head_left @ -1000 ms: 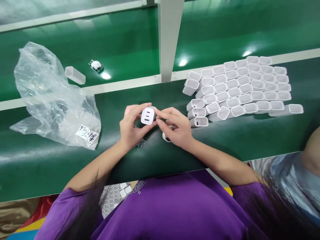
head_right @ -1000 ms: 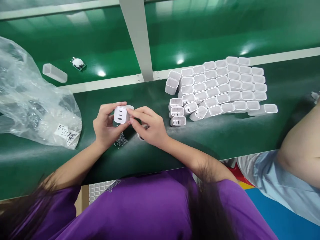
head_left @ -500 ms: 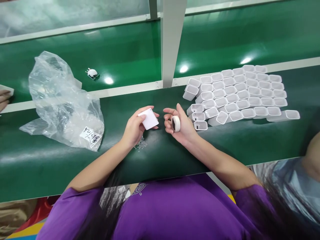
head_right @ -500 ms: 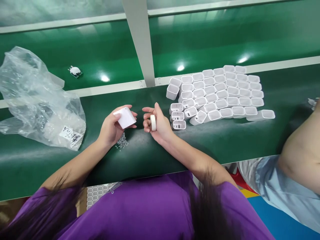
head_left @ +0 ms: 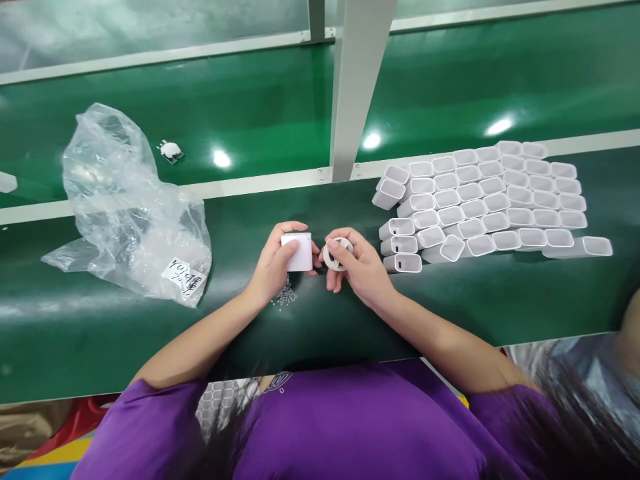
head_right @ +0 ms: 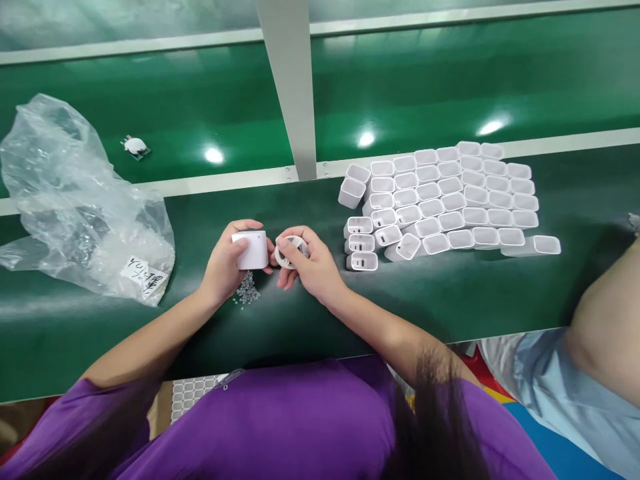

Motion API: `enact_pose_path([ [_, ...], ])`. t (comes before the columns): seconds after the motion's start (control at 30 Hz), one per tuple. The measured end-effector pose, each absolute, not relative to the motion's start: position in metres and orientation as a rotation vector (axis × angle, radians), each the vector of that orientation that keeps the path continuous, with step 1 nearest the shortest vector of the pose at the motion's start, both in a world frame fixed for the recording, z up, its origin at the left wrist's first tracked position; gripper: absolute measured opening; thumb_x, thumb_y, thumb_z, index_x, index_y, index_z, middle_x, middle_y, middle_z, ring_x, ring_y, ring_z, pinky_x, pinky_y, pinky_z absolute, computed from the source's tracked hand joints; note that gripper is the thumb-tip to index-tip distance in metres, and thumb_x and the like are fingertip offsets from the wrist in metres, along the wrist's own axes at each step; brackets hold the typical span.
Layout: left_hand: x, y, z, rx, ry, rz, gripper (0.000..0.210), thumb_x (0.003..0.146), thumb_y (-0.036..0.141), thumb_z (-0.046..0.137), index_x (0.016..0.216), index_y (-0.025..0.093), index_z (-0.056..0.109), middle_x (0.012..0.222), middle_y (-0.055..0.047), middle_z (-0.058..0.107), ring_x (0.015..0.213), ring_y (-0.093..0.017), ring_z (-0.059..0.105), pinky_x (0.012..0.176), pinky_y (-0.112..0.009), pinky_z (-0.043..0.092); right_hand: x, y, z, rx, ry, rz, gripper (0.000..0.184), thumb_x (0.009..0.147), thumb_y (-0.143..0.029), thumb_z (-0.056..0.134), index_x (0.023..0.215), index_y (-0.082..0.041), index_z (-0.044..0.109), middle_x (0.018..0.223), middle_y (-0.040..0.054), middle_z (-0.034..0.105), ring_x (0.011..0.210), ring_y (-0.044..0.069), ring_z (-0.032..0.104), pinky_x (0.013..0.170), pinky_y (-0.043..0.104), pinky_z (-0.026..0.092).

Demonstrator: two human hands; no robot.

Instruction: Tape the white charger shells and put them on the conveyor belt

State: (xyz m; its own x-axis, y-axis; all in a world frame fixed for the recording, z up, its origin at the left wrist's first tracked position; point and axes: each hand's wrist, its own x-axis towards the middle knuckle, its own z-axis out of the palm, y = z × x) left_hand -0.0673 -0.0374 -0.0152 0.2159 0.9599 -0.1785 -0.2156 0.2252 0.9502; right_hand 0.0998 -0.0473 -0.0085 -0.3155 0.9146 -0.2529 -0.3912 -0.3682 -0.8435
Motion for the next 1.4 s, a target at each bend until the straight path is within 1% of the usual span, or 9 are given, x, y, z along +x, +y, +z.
enact_pose_path([
  [0.1, -0.068, -0.045, -0.015, 1.074, 0.981, 0.974, 0.04, 0.085, 0.05, 0.063, 0.109, 0.021, 0.049, 0.08, -0.001, 0.07, 0.063, -0.018, 0.07, 0.052, -0.028, 0.059, 0.103, -0.052, -0.007, -1.032, -1.12, 1.505, 0.032, 0.091, -0.051, 0.064, 0.099, -0.023, 0.048, 0.071, -0.0057, 0.066, 0.045, 0.01, 0.063, 0.037, 0.018, 0.046],
  [0.27, -0.073, -0.054, -0.017, 1.264, 1.042, 0.844, 0.037, 0.092, 0.05, 0.056, 0.117, 0.024, 0.05, 0.077, 0.0, 0.07, 0.062, -0.018, 0.07, 0.056, -0.03, 0.059, 0.107, -0.057, -0.003, -1.071, -1.431, 1.146, 0.016, 0.099, -0.039, 0.055, 0.101, -0.024, 0.049, 0.058, -0.0084, 0.06, 0.047, 0.01, 0.063, 0.046, 0.019, 0.049],
  [0.4, -0.075, -0.056, -0.018, 1.346, 1.049, 0.829, 0.036, 0.094, 0.049, 0.052, 0.119, 0.024, 0.049, 0.081, 0.0, 0.071, 0.063, -0.017, 0.07, 0.057, -0.029, 0.058, 0.107, -0.06, -0.004, -1.056, -1.535, 0.968, 0.012, 0.1, -0.035, 0.052, 0.102, -0.024, 0.051, 0.066, -0.0066, 0.064, 0.05, 0.009, 0.064, 0.047, 0.019, 0.049],
  [0.7, -0.072, -0.057, -0.016, 1.427, 1.039, 0.826, 0.035, 0.096, 0.052, 0.049, 0.116, 0.023, 0.047, 0.081, 0.0, 0.07, 0.063, -0.017, 0.07, 0.057, -0.029, 0.058, 0.104, -0.06, -0.005, -1.035, -1.563, 0.864, 0.008, 0.101, -0.031, 0.05, 0.101, -0.023, 0.052, 0.065, -0.0077, 0.064, 0.05, 0.008, 0.064, 0.048, 0.017, 0.05],
  [0.87, -0.069, -0.061, -0.017, 1.644, 1.123, 0.907, 0.036, 0.097, 0.054, 0.044, 0.111, 0.021, 0.045, 0.07, 0.002, 0.066, 0.052, -0.014, 0.067, 0.052, -0.026, 0.053, 0.1, -0.063, -0.012, -1.035, -1.565, 0.773, 0.008, 0.102, -0.032, 0.049, 0.101, -0.024, 0.051, 0.061, -0.0089, 0.06, 0.048, 0.008, 0.062, 0.049, 0.018, 0.05],
  [0.97, -0.068, -0.064, -0.018, 1.787, 1.227, 0.93, 0.034, 0.097, 0.052, 0.043, 0.11, 0.021, 0.044, 0.07, 0.002, 0.065, 0.05, -0.013, 0.064, 0.053, -0.026, 0.051, 0.096, -0.064, -0.017, -1.053, -1.564, 0.653, 0.008, 0.102, -0.031, 0.049, 0.101, -0.024, 0.051, 0.065, -0.0078, 0.061, 0.048, 0.008, 0.061, 0.05, 0.019, 0.051],
  [1.13, -0.066, -0.068, -0.02, 1.929, 1.313, 0.949, 0.03, 0.097, 0.047, 0.043, 0.11, 0.021, 0.043, 0.086, -0.003, 0.07, 0.061, -0.014, 0.067, 0.056, -0.026, 0.051, 0.093, -0.068, -0.022, -1.1, -1.587, 0.522, 0.012, 0.102, -0.034, 0.048, 0.101, -0.023, 0.051, 0.073, -0.0045, 0.064, 0.049, 0.009, 0.061, 0.049, 0.021, 0.051],
  [1.27, -0.064, -0.07, -0.022, 1.99, 1.405, 0.973, 0.032, 0.095, 0.05, 0.045, 0.109, 0.021, 0.046, 0.096, -0.007, 0.07, 0.077, -0.018, 0.071, 0.065, -0.029, 0.054, 0.093, -0.071, -0.023, -1.175, -1.612, 0.548, 0.015, 0.103, -0.037, 0.045, 0.103, -0.024, 0.052, 0.086, 0.0016, 0.069, 0.063, 0.013, 0.068, 0.057, 0.025, 0.055],
  [1.4, -0.062, -0.07, -0.026, 2.016, 1.459, 0.96, 0.031, 0.093, 0.05, 0.046, 0.108, 0.022, 0.047, 0.099, -0.008, 0.07, 0.079, -0.019, 0.07, 0.068, -0.031, 0.054, 0.092, -0.071, -0.027, -1.19, -1.63, 0.647, 0.016, 0.102, -0.037, 0.043, 0.103, -0.024, 0.053, 0.091, 0.0048, 0.07, 0.072, 0.017, 0.07, 0.065, 0.028, 0.057],
])
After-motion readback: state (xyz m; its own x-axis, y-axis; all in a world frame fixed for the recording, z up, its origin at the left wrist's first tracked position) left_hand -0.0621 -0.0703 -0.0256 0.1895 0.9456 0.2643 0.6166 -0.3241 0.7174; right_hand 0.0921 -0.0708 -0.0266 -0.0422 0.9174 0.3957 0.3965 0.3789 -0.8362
